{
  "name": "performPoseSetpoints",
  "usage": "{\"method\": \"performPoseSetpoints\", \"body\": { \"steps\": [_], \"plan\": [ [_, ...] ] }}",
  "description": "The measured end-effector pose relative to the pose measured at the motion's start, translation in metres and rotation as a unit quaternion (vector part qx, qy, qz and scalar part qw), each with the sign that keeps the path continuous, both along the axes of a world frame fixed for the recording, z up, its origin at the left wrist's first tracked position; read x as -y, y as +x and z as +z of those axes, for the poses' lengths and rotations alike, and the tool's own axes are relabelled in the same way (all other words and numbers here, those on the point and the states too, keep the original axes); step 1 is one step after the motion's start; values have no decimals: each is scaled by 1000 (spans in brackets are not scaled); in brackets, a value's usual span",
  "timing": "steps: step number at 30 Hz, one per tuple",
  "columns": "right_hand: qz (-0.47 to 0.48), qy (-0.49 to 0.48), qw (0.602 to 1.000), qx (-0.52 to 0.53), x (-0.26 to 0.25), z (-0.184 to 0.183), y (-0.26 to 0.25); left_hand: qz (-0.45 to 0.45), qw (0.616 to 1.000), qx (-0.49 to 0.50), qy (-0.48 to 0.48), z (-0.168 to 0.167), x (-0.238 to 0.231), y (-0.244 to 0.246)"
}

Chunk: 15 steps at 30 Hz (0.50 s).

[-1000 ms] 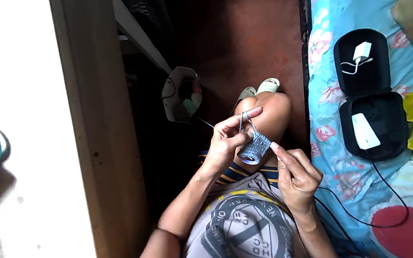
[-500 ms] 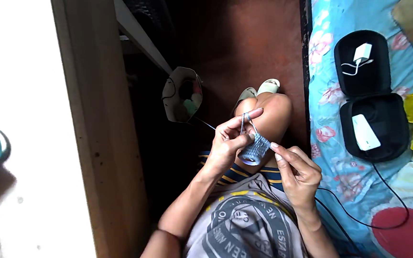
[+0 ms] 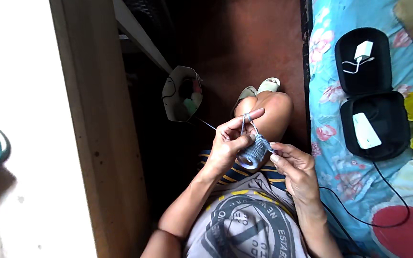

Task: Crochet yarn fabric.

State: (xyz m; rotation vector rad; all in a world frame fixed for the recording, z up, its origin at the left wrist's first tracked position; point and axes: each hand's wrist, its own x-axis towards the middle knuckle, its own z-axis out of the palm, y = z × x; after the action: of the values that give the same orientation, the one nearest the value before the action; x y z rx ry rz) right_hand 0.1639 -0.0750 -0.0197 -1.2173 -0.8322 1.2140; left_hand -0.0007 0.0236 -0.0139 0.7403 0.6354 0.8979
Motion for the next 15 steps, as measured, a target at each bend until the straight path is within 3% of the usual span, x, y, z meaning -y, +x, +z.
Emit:
{"method": "performPoseSetpoints", "body": {
  "steps": [2,4,11,15],
  "plan": [
    [14,-44,994,-102,-1,0,1,1,1000,-2,1,0,0,0],
    [22,-58,988,-139,-2,-1,0,4,1000,-21,7,-1,0,-1],
    [3,-28,1000,5,-4,-3,-1,16,995,-91,40,5,0,-3],
    [-10,-23,1000,-11,-4,-3,-3,39,989,-125,62,10,2,-1]
  ]
}}
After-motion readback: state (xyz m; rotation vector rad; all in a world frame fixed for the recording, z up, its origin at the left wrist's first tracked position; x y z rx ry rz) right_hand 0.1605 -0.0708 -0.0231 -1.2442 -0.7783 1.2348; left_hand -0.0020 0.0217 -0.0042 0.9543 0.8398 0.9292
